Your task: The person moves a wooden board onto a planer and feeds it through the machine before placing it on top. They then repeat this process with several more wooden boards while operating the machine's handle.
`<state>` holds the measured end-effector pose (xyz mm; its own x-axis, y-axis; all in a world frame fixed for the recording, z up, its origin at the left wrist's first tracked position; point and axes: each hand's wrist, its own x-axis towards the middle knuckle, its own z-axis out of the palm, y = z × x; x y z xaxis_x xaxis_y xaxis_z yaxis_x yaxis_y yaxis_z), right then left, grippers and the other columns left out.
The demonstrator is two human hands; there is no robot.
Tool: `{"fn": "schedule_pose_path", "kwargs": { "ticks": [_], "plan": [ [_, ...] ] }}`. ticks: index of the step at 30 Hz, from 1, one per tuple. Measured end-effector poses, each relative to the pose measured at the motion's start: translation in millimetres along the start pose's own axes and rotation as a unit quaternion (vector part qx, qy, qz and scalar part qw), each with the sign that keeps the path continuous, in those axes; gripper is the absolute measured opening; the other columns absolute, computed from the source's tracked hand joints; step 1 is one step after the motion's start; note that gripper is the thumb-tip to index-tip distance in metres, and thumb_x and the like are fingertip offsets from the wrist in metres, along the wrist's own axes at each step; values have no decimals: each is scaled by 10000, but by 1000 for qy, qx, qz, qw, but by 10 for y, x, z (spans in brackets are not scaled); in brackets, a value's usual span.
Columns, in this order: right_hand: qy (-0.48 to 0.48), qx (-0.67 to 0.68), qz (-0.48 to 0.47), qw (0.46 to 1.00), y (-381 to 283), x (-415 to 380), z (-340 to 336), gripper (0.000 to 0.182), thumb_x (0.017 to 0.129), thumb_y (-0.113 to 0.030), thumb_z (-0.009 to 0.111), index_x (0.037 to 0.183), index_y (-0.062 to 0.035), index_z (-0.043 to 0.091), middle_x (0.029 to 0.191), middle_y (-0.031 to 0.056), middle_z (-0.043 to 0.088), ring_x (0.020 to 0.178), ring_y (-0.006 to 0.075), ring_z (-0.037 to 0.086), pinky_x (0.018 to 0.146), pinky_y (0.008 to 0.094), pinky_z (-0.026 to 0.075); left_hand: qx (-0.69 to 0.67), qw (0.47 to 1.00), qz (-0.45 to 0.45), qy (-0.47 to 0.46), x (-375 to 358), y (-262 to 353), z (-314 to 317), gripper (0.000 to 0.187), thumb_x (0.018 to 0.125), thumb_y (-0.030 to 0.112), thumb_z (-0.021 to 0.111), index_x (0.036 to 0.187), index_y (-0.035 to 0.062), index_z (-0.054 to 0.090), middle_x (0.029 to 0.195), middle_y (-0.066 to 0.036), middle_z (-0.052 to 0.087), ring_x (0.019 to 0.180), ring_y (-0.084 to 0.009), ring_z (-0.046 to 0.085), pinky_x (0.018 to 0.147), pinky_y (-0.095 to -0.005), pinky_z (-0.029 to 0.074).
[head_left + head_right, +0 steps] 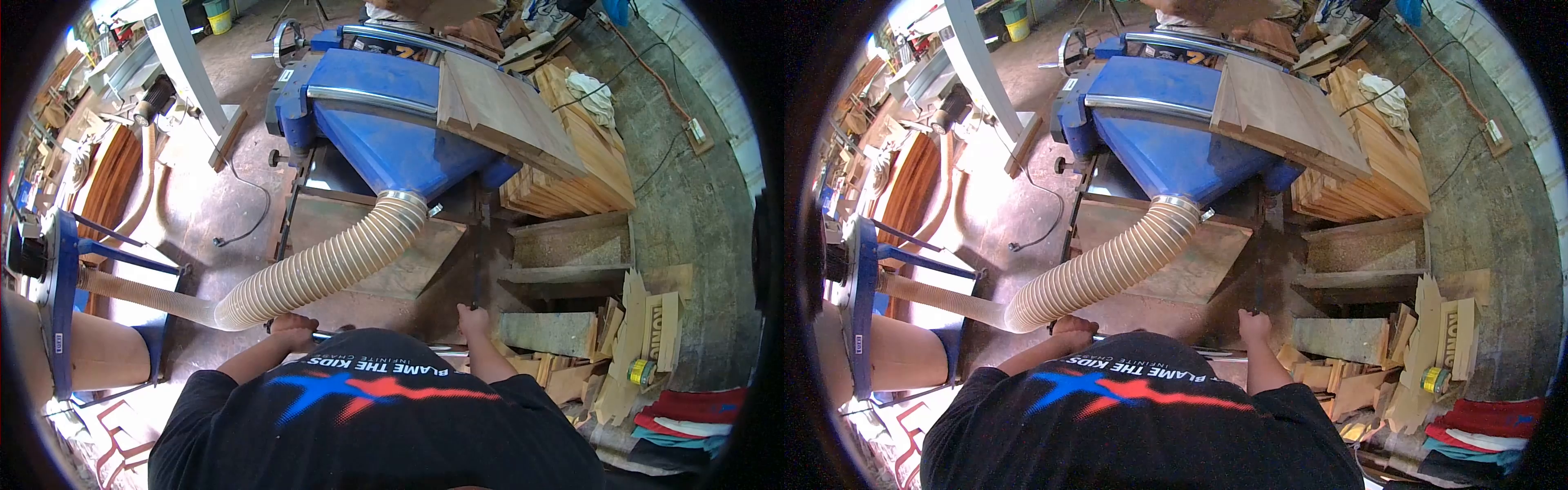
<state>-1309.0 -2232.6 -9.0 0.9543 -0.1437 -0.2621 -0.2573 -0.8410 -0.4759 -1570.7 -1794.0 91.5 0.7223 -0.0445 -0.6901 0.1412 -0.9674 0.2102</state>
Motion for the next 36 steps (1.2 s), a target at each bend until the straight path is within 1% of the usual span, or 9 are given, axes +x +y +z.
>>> {"fn": "schedule_pose_path", "kwargs": {
  "ticks": [3,6,9,15,18,21,27,33,36],
  "plan": [
    [4,12,2,1000,136,100,114,290,831,-301,734,704,-58,640,581,72,616,489,212,636,456,371,493,-9,1000,6,-2,101,-73,122,520,825,567,625,1129,151,686,1048,-136,735,1058,-328,697,891,-477,526],
    [-2,21,44,999,-10,0,25,284,839,-287,730,699,-60,630,583,67,609,480,209,625,447,371,483,-9,1000,1,0,42,-31,60,552,826,602,615,1131,148,687,1056,-136,734,1061,-335,695,896,-475,525],
    [-15,41,49,998,-124,-86,-73,276,840,-280,728,709,-57,629,586,64,606,473,206,617,443,371,479,-19,1000,12,-2,103,-95,142,581,827,631,606,1137,146,688,1066,-133,732,1081,-338,687,913,-476,518],
    [-5,22,7,1000,240,180,193,271,838,-275,732,725,-54,622,586,66,599,469,207,610,441,373,474,-4,1000,2,11,46,-41,117,531,821,564,621,1138,143,690,1088,-128,728,1098,-337,678,922,-475,511],
    [-5,7,56,998,49,61,68,361,746,-417,745,761,-56,743,823,209,729,833,389,719,779,493,552,-6,1000,7,21,-100,53,-74,327,858,328,583,1086,113,677,1078,-136,730,1078,-330,688,888,-481,530],
    [-21,12,67,997,64,87,76,370,751,-427,742,778,-58,750,842,218,729,846,395,717,784,492,551,-19,1000,-9,4,-2,-6,25,512,813,536,632,1138,144,686,1099,-107,727,1101,-324,674,925,-471,510],
    [-27,2,81,996,193,193,172,399,750,-443,737,805,-48,757,859,218,733,865,399,720,797,487,559,-17,1000,-12,-8,-64,42,-91,511,820,533,628,1149,145,676,1109,-114,721,1111,-320,671,929,-468,510],
    [-20,-13,82,996,89,117,92,420,749,-469,730,809,-55,763,874,215,736,882,398,720,813,489,560,-16,1000,7,-12,-23,-3,-39,526,833,556,617,1151,141,674,1117,-115,721,1118,-326,669,931,-474,509],
    [-25,-39,81,996,-46,27,-30,401,758,-468,731,806,-72,770,883,207,740,902,388,720,825,487,557,-22,1000,11,2,3,-10,17,372,852,382,590,1121,135,658,1082,-131,726,1085,-339,682,901,-503,503]
  ]
}}
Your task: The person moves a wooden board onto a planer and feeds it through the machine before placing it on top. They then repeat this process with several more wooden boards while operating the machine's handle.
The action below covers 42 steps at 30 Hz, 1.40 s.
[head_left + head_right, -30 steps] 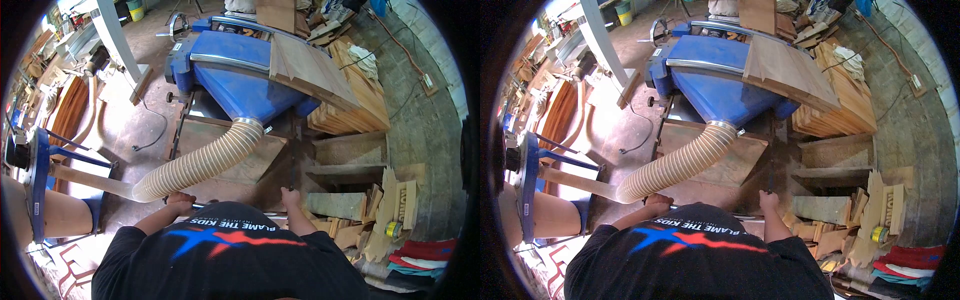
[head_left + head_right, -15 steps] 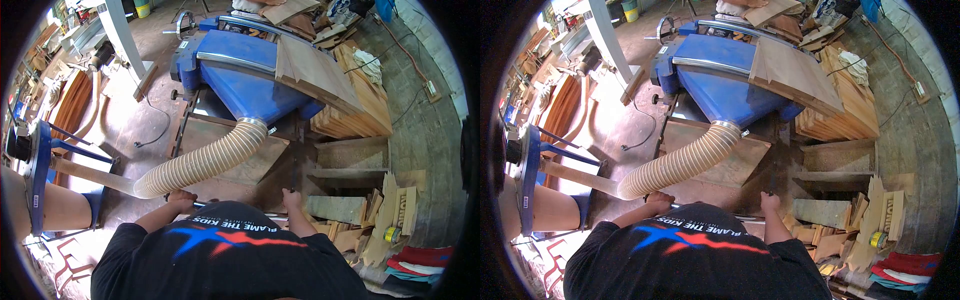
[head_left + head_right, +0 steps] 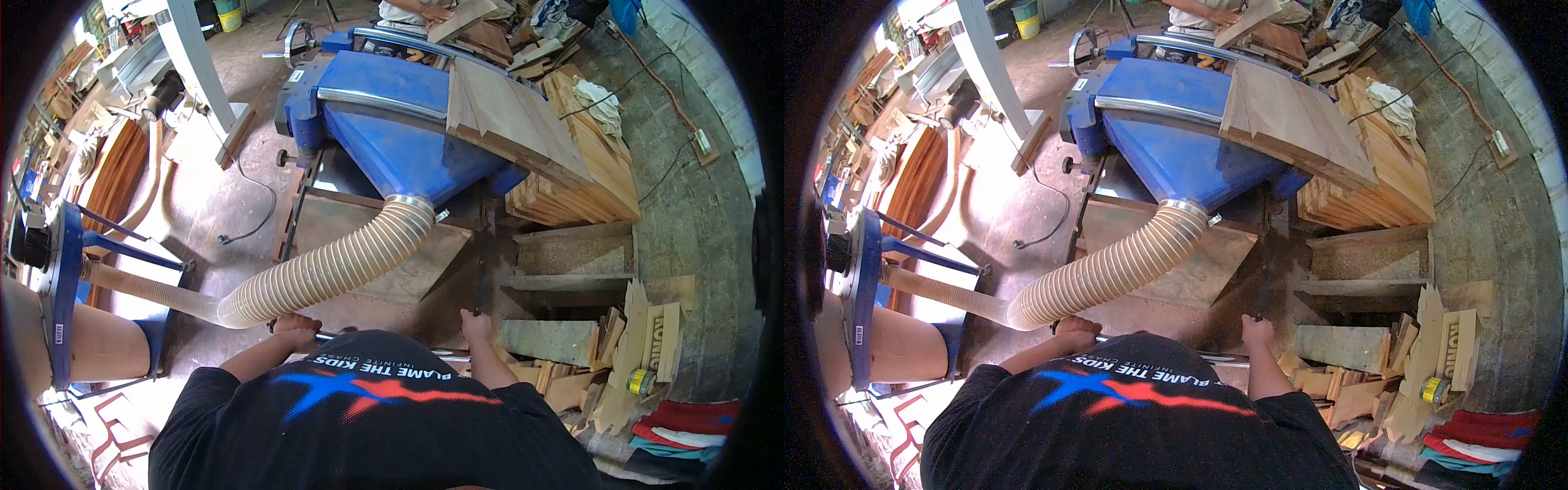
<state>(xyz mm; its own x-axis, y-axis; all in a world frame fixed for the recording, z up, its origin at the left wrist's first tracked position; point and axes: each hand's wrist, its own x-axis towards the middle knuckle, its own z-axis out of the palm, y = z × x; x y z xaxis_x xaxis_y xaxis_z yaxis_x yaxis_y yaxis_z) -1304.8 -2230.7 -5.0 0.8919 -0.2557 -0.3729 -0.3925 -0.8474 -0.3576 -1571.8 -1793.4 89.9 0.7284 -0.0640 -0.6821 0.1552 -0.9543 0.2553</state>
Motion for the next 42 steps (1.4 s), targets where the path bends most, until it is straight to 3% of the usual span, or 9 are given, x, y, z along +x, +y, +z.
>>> {"fn": "schedule_pose_path", "kwargs": {
  "ticks": [3,9,12,15,18,33,36,39,42],
  "plan": [
    [-11,11,-6,1000,-21,-37,-35,382,769,-464,731,810,-87,776,896,201,743,918,381,720,837,483,555,2,1000,-11,-22,35,-13,4,527,852,569,603,1147,138,679,1116,-121,723,1122,-337,668,926,-481,511],
    [-17,10,-1,1000,-1,-7,-10,387,772,-469,738,819,-86,775,907,202,742,913,387,717,838,484,554,10,1000,-13,-15,-24,23,-62,488,862,523,598,1147,137,681,1115,-124,725,1115,-338,672,921,-480,513],
    [12,50,-59,997,98,46,82,318,856,-312,733,753,-15,687,615,94,646,514,223,657,480,379,510,16,1000,-16,-11,-36,40,-83,474,865,508,597,1148,137,682,1113,-126,725,1111,-335,674,922,-478,512],
    [19,54,-65,996,102,46,86,312,860,-308,731,759,-16,685,611,89,638,505,219,648,468,377,503,7,1000,-23,-10,-82,78,-138,422,862,440,598,1144,138,683,1114,-125,725,1109,-328,676,918,-476,514],
    [-6,36,-14,999,35,-5,19,396,776,-447,732,808,-54,765,860,211,736,873,399,717,801,489,550,12,1000,-8,-2,13,-6,1,376,842,358,597,1132,136,684,1111,-125,724,1109,-324,677,913,-471,518],
    [2,61,-29,998,204,153,191,380,795,-410,728,808,-32,749,782,203,725,792,376,724,756,481,551,31,999,-5,17,38,-31,78,422,858,420,586,1158,140,684,1127,-122,725,1109,-323,677,940,-480,501],
    [-36,88,-46,994,-34,-100,-76,276,862,-272,719,710,-59,631,591,50,592,460,190,575,439,375,463,23,999,-25,13,-53,62,-33,432,874,450,566,1160,149,688,1132,-111,726,1128,-319,669,952,-484,494],
    [-72,102,-12,992,-118,-178,-169,385,810,-416,719,793,-32,738,715,143,719,691,264,728,713,424,557,9,999,-33,6,-92,84,-94,507,840,530,621,1144,133,702,1142,-130,719,1130,-328,665,966,-464,498],
    [-81,58,-37,994,-153,-200,-238,386,818,-407,719,806,-21,737,722,154,720,670,272,724,689,425,556,8,998,-45,-32,-153,173,-289,578,791,589,677,1128,121,717,1136,-147,716,1112,-332,671,963,-451,508]
  ]
}}
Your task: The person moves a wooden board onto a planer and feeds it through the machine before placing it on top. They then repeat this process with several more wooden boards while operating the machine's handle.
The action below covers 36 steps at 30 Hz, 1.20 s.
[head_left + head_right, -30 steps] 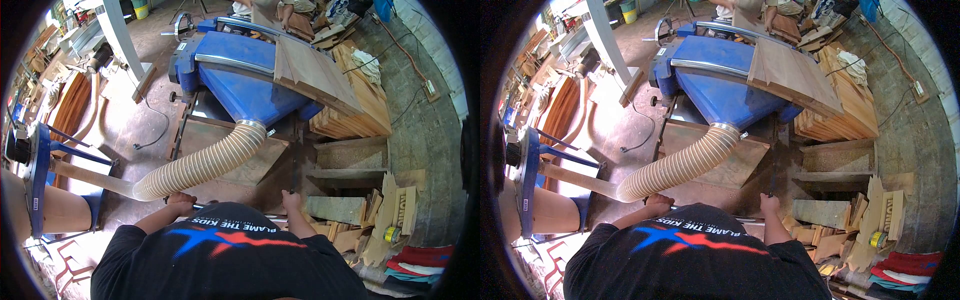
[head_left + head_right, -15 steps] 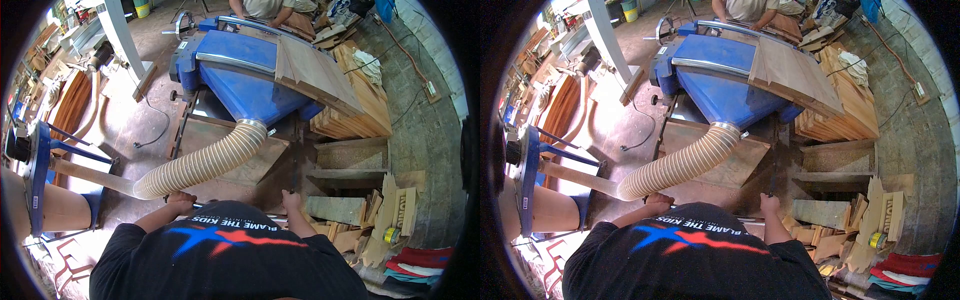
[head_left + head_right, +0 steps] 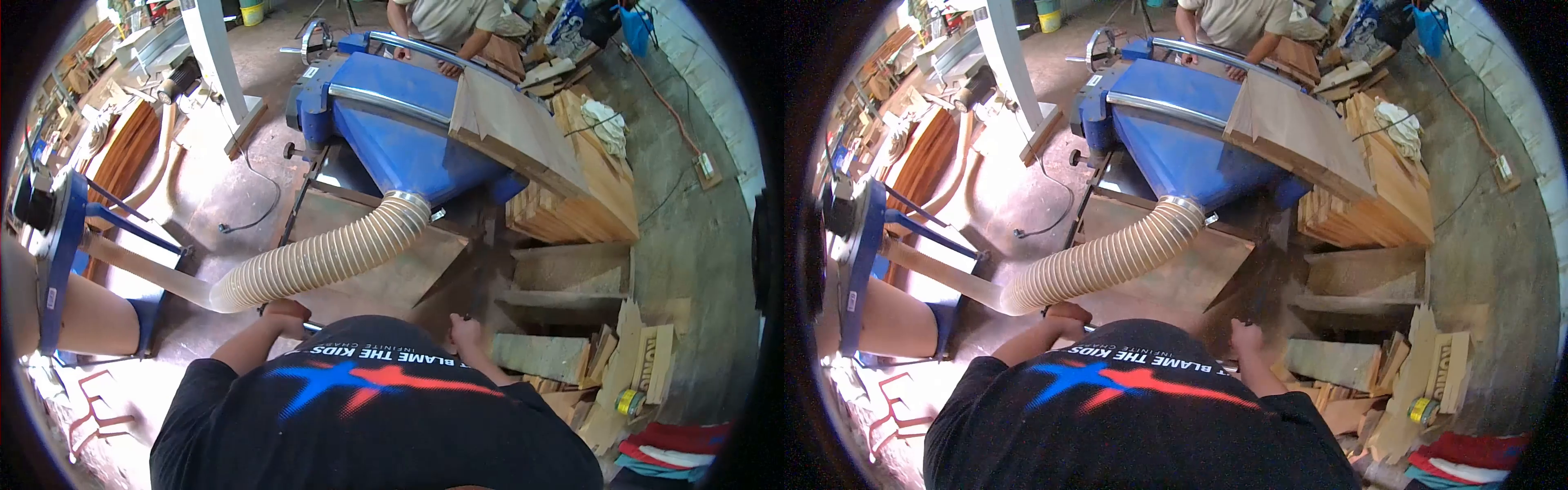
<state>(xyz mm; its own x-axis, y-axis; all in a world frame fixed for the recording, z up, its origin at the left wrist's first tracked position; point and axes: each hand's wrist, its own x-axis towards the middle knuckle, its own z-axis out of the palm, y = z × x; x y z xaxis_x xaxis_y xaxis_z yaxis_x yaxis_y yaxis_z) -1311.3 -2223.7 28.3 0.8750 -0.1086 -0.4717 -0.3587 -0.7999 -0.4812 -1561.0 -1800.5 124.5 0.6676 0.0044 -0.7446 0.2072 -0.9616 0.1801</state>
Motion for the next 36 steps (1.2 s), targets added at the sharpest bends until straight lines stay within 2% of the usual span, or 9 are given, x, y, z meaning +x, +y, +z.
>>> {"fn": "schedule_pose_path", "kwargs": {
  "ticks": [1,7,11,14,17,20,23,29,36],
  "plan": [
    [52,-11,-52,997,347,343,230,388,826,-392,723,813,-5,735,725,162,721,633,279,714,679,428,554,1,1000,-6,-22,-25,43,-75,601,772,607,697,1121,117,722,1132,-152,716,1105,-334,673,961,-447,512],
    [-74,132,22,988,-37,-31,-26,334,902,-268,701,722,-11,587,607,113,611,473,227,604,432,376,480,17,999,-13,30,-32,70,40,640,723,656,714,1070,118,743,1090,-142,726,1086,-329,681,912,-464,535],
    [-92,186,31,978,-232,-267,-184,331,909,-272,695,739,-4,599,617,119,623,483,232,617,430,369,477,24,999,-40,19,-55,188,-28,616,710,658,716,1046,143,750,1075,-134,729,1071,-326,684,900,-463,539],
    [-106,193,29,975,-201,-231,-186,398,905,-334,687,734,22,633,641,141,638,479,226,616,468,396,497,36,996,-65,42,-100,256,-3,603,698,656,718,1042,162,752,1053,-118,736,1065,-317,687,886,-464,541],
    [-63,9,-61,996,-24,-2,-112,528,885,-433,672,756,79,673,724,226,684,607,326,684,621,461,544,29,995,-75,54,-124,307,-3,575,708,643,716,1029,168,756,1054,-109,738,1058,-306,690,882,-458,542],
    [40,-47,-151,987,63,36,-39,626,858,-519,656,796,102,700,837,298,699,834,421,706,797,489,531,37,994,-92,47,-100,337,32,558,713,631,716,1020,168,758,1053,-106,739,1042,-304,694,883,-448,544],
    [-2,-1,-121,993,-35,-68,-119,638,853,-542,656,839,93,712,911,321,691,992,464,668,863,507,507,23,992,-115,46,-112,379,56,533,726,591,713,1051,170,751,1085,-95,734,1061,-303,688,918,-434,540],
    [14,-15,-106,994,2,1,-68,507,812,-481,722,830,25,746,907,259,728,923,422,706,848,480,529,21,992,-114,58,-60,337,125,512,724,549,699,1075,178,740,1115,-129,725,1074,-307,689,922,-435,547],
    [45,-9,-75,996,24,-19,-19,593,853,-545,664,849,42,744,932,293,712,980,438,691,879,487,525,16,998,-55,41,26,70,185,545,749,531,692,1171,187,709,1190,-108,709,1148,-313,654,967,-442,511]
  ]
}}
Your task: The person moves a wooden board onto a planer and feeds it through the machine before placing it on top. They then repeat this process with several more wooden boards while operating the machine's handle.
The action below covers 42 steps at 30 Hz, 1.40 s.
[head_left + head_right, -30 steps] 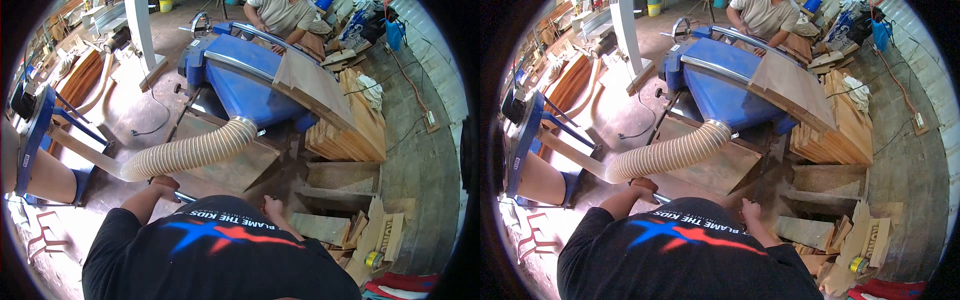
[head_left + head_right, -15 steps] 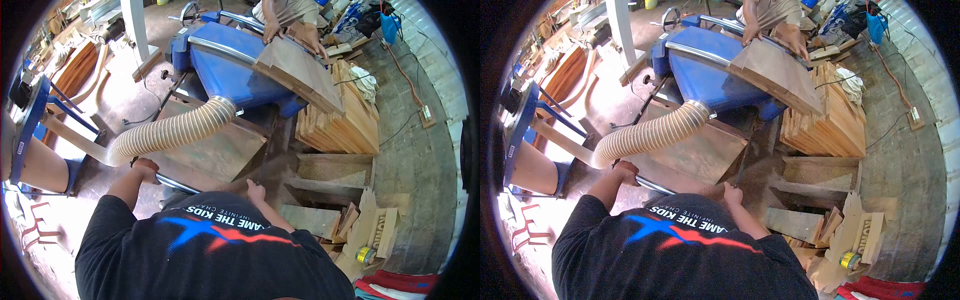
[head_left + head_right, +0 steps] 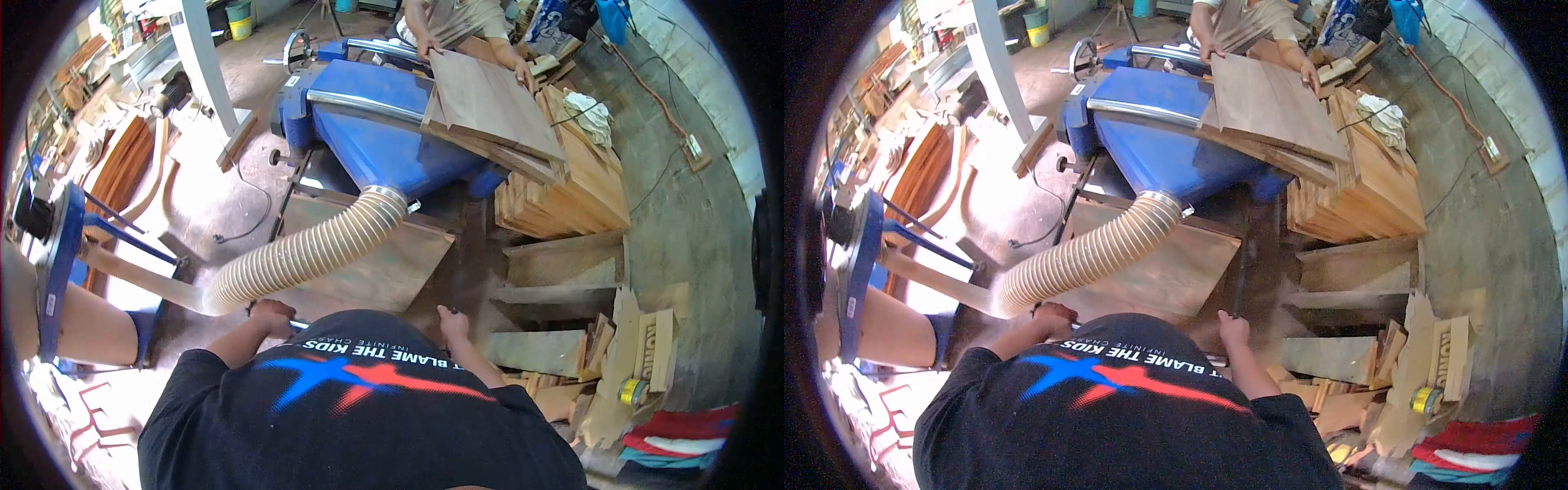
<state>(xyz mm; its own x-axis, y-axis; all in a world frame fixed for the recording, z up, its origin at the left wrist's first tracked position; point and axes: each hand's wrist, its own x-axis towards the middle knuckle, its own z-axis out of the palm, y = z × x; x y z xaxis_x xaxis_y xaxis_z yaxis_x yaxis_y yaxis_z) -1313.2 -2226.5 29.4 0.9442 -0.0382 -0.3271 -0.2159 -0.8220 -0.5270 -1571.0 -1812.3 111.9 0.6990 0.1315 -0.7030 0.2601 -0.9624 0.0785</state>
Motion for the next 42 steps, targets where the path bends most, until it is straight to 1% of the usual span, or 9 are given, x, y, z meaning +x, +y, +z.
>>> {"fn": "schedule_pose_path", "kwargs": {
  "ticks": [3,6,15,30,33,35,37,39,42],
  "plan": [
    [17,-55,-5,998,-130,-77,-74,563,844,-476,709,938,78,728,948,282,719,967,431,696,853,489,518,-58,998,19,-21,246,-214,247,526,802,496,662,1241,206,685,1237,-121,691,1183,-325,636,978,-451,505],
    [23,-24,-5,999,-271,-197,-139,580,845,-493,705,955,77,730,984,311,703,1006,449,680,881,505,513,-84,994,61,-29,289,-349,265,519,819,495,640,1246,203,678,1240,-125,690,1187,-326,635,981,-454,501],
    [46,-159,37,986,-446,-265,-150,631,840,-537,692,1016,68,738,1027,315,698,1041,450,668,941,490,505,-94,986,125,-57,343,-496,206,499,871,494,574,1260,193,657,1247,-137,685,1200,-328,631,987,-463,491],
    [24,-55,37,998,-365,-222,-139,610,826,-488,719,1026,88,715,1031,338,685,1061,466,654,913,493,511,-67,990,113,-56,153,-296,23,481,957,492,464,1284,176,622,1259,-157,678,1221,-332,624,997,-479,473],
    [70,-70,13,995,-225,-145,-55,517,825,-479,727,824,39,731,887,277,715,926,439,698,831,496,526,-62,990,118,-42,273,-329,162,474,967,491,451,1273,170,618,1249,-155,683,1218,-336,626,991,-482,475],
    [68,-72,20,995,-228,-143,-53,518,825,-480,727,829,38,733,883,283,713,924,441,698,832,495,527,-98,980,158,-74,864,-611,831,479,958,501,458,1262,166,618,1234,-153,688,1209,-343,628,990,-484,473],
    [62,-70,28,995,-223,-140,-48,520,824,-483,727,838,38,736,887,287,711,927,440,698,835,495,527,-105,978,164,-72,851,-614,851,485,947,510,467,1251,163,619,1223,-155,691,1205,-349,627,991,-487,470],
    [54,-66,37,996,-207,-127,-39,524,824,-486,727,851,38,740,899,289,712,937,439,697,841,493,526,-83,987,135,-37,182,-341,88,492,934,521,477,1238,162,623,1215,-161,690,1205,-354,624,994,-491,465],
    [36,-52,58,996,-223,-119,-42,622,813,-512,724,958,93,725,981,324,701,1018,463,677,880,489,521,-82,989,125,-20,85,-310,5,493,922,524,485,1215,156,631,1214,-173,686,1207,-364,620,999,-497,458]
  ]
}}
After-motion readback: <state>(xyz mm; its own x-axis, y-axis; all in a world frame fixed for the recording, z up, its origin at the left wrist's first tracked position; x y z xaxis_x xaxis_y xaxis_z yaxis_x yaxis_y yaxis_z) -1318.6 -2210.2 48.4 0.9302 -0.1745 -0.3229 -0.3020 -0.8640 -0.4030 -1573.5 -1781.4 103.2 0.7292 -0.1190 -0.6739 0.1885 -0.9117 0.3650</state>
